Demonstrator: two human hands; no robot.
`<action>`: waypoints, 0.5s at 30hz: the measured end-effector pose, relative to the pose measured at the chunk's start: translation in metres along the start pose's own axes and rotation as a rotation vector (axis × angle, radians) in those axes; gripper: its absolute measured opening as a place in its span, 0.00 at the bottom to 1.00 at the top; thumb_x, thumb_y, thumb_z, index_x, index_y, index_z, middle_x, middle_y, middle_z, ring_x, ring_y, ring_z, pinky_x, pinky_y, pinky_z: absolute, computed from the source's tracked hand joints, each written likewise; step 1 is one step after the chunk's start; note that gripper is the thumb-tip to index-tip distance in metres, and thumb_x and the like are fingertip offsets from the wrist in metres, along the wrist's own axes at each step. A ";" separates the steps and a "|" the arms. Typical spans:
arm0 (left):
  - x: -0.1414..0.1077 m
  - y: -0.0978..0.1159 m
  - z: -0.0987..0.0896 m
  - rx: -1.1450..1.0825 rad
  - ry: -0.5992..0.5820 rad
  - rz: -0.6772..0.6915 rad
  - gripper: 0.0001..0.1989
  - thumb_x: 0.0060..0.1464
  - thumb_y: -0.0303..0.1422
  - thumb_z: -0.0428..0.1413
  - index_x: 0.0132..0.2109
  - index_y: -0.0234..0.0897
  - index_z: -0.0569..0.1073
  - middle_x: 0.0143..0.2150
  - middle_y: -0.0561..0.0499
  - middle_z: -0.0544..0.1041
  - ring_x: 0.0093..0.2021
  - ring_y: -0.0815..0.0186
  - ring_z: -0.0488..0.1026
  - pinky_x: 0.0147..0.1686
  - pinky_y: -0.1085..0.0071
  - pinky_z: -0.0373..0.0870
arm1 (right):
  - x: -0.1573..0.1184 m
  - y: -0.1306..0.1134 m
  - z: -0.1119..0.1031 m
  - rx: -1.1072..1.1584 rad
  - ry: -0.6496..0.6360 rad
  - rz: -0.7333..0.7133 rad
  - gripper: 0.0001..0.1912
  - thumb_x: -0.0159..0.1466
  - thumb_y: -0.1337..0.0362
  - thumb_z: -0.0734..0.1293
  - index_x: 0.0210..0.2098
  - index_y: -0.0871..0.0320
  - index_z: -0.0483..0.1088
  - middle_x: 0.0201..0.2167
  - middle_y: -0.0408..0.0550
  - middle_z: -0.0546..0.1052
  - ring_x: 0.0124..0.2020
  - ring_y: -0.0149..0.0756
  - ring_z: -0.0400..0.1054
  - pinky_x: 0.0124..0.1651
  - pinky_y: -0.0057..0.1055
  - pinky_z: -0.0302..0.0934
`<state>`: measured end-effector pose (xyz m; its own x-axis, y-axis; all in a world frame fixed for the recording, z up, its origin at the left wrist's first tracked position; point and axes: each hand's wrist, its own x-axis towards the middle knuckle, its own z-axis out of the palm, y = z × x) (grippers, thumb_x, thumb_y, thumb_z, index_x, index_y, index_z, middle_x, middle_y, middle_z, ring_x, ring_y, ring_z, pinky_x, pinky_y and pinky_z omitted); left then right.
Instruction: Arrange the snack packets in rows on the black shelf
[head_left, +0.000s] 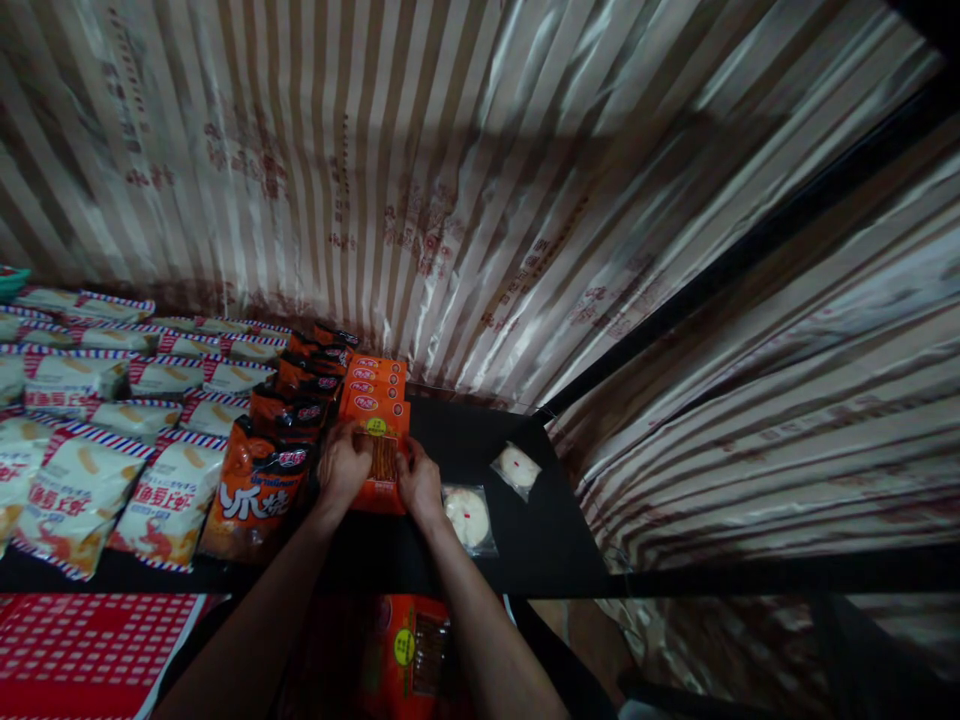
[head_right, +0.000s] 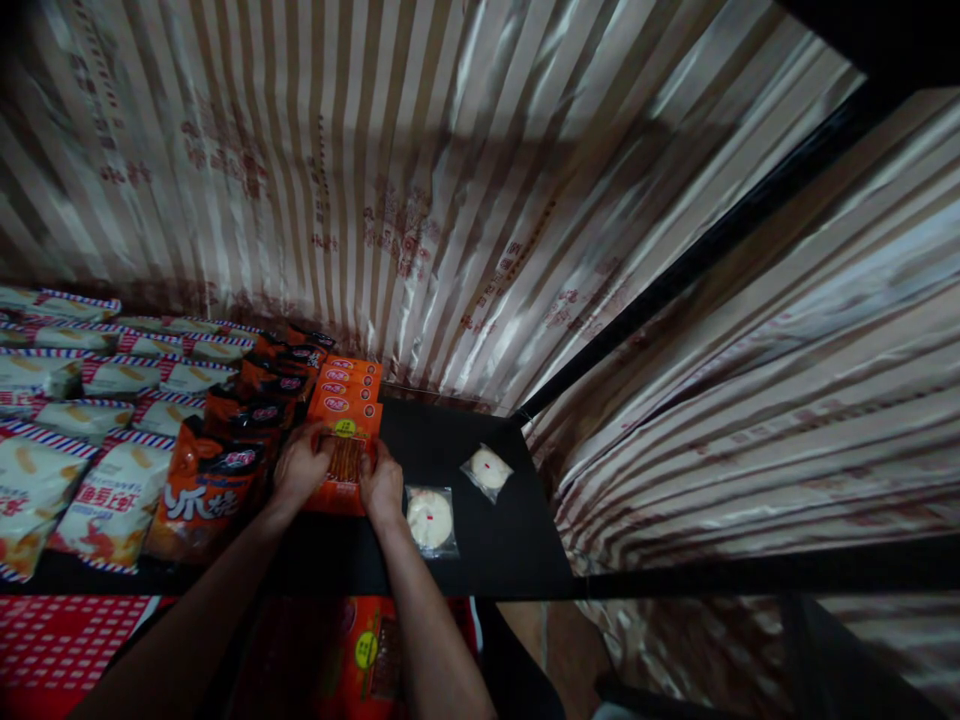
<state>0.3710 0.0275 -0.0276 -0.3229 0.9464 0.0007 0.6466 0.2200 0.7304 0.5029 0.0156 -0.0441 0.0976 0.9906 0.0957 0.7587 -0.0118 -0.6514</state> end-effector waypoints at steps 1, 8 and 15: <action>0.000 0.000 0.000 -0.001 0.007 0.000 0.18 0.55 0.32 0.49 0.52 0.35 0.70 0.56 0.43 0.70 0.56 0.59 0.66 0.57 0.66 0.61 | 0.001 0.000 0.000 -0.006 0.001 0.002 0.20 0.64 0.63 0.58 0.53 0.61 0.67 0.39 0.54 0.79 0.38 0.40 0.74 0.43 0.32 0.65; 0.001 -0.001 -0.001 -0.006 0.022 -0.003 0.19 0.55 0.32 0.48 0.53 0.33 0.70 0.56 0.42 0.69 0.57 0.58 0.65 0.56 0.65 0.62 | 0.003 -0.002 0.004 -0.021 -0.017 0.009 0.21 0.64 0.63 0.59 0.54 0.60 0.66 0.47 0.54 0.76 0.45 0.41 0.72 0.48 0.33 0.63; -0.001 -0.001 -0.003 0.031 0.022 -0.013 0.20 0.55 0.34 0.48 0.54 0.34 0.69 0.59 0.43 0.67 0.59 0.57 0.63 0.57 0.64 0.62 | 0.003 -0.002 0.007 -0.016 -0.004 -0.006 0.20 0.64 0.63 0.59 0.53 0.61 0.67 0.44 0.55 0.78 0.43 0.41 0.73 0.46 0.33 0.64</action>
<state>0.3683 0.0260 -0.0263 -0.3463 0.9381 0.0070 0.6636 0.2397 0.7087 0.4976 0.0197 -0.0480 0.0905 0.9912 0.0967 0.7693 -0.0079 -0.6388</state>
